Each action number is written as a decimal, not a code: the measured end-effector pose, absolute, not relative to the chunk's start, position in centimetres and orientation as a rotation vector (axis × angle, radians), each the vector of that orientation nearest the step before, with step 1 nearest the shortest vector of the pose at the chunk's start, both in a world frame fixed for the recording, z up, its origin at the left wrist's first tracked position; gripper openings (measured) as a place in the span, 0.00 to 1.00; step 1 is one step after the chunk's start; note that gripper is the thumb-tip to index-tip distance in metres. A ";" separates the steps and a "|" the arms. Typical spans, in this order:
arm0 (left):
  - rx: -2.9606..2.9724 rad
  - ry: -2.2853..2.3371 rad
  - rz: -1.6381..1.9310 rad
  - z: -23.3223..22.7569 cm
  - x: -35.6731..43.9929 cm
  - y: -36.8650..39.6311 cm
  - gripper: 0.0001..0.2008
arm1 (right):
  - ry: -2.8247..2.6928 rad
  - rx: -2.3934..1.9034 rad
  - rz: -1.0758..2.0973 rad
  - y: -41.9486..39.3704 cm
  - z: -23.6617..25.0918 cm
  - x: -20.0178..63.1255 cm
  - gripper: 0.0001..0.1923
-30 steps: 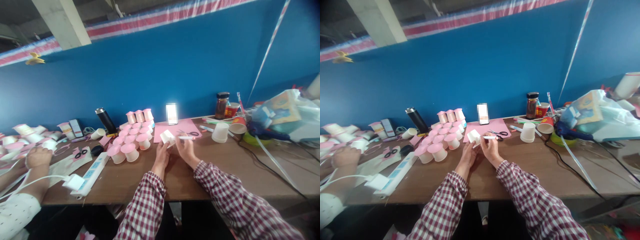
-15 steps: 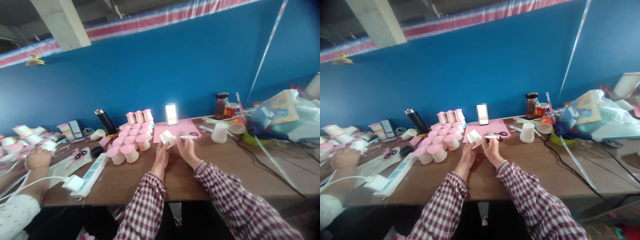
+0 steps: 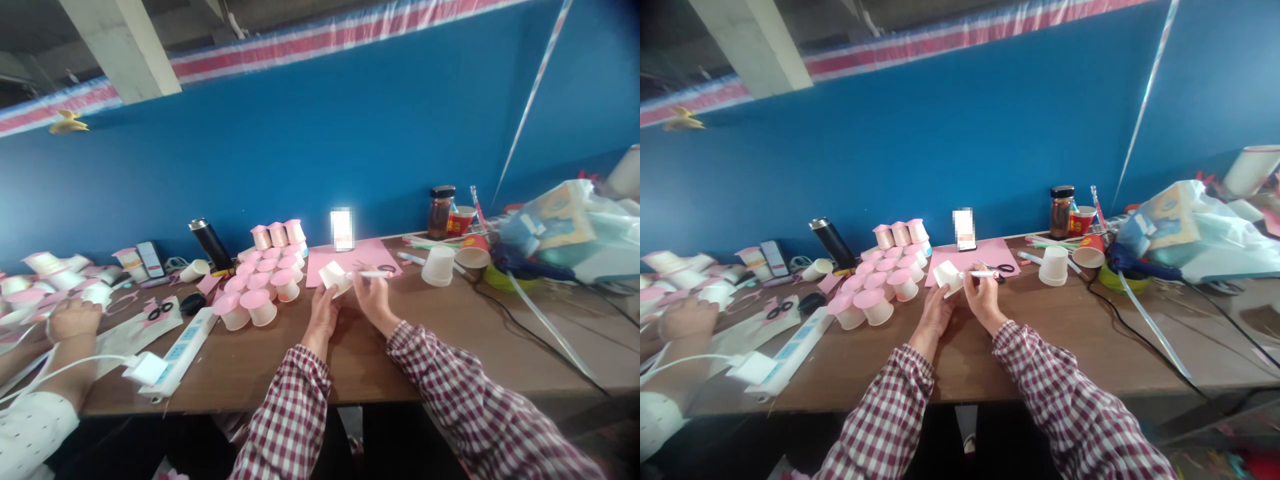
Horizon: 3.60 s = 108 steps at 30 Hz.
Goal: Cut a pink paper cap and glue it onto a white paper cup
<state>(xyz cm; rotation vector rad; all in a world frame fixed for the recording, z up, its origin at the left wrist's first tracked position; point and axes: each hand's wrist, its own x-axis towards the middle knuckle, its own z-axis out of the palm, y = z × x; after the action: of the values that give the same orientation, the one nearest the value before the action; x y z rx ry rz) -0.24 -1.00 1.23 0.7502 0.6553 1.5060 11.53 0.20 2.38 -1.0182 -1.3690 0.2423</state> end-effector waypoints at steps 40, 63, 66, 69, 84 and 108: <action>0.747 0.659 1.462 1.2 -0.3 -1.0 0.16 | -1.314 -1.054 0.256 0.6 2.1 11.6 0.08; 0.735 0.630 1.476 1.0 -0.3 -0.8 0.15 | -1.336 -0.986 0.279 0.1 2.3 11.2 0.06; 0.736 0.626 1.471 1.0 -0.3 -0.8 0.14 | -1.377 -0.960 0.287 -0.1 2.4 11.2 0.06; 0.732 0.633 1.477 1.1 -0.3 -0.8 0.14 | -1.416 -0.941 0.291 -0.2 2.5 11.2 0.06; 0.763 0.651 1.472 1.1 -0.2 -0.8 0.16 | -1.443 -0.960 0.282 -0.2 2.5 11.3 0.07; 0.808 0.713 1.480 1.4 0.3 -1.2 0.18 | -1.379 -1.003 0.248 0.0 2.4 11.4 0.07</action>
<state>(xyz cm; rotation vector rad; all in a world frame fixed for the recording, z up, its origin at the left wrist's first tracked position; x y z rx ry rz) 0.30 -1.22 1.37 0.8085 0.7131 1.4802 11.38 0.02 2.44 -1.0035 -1.3789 0.2475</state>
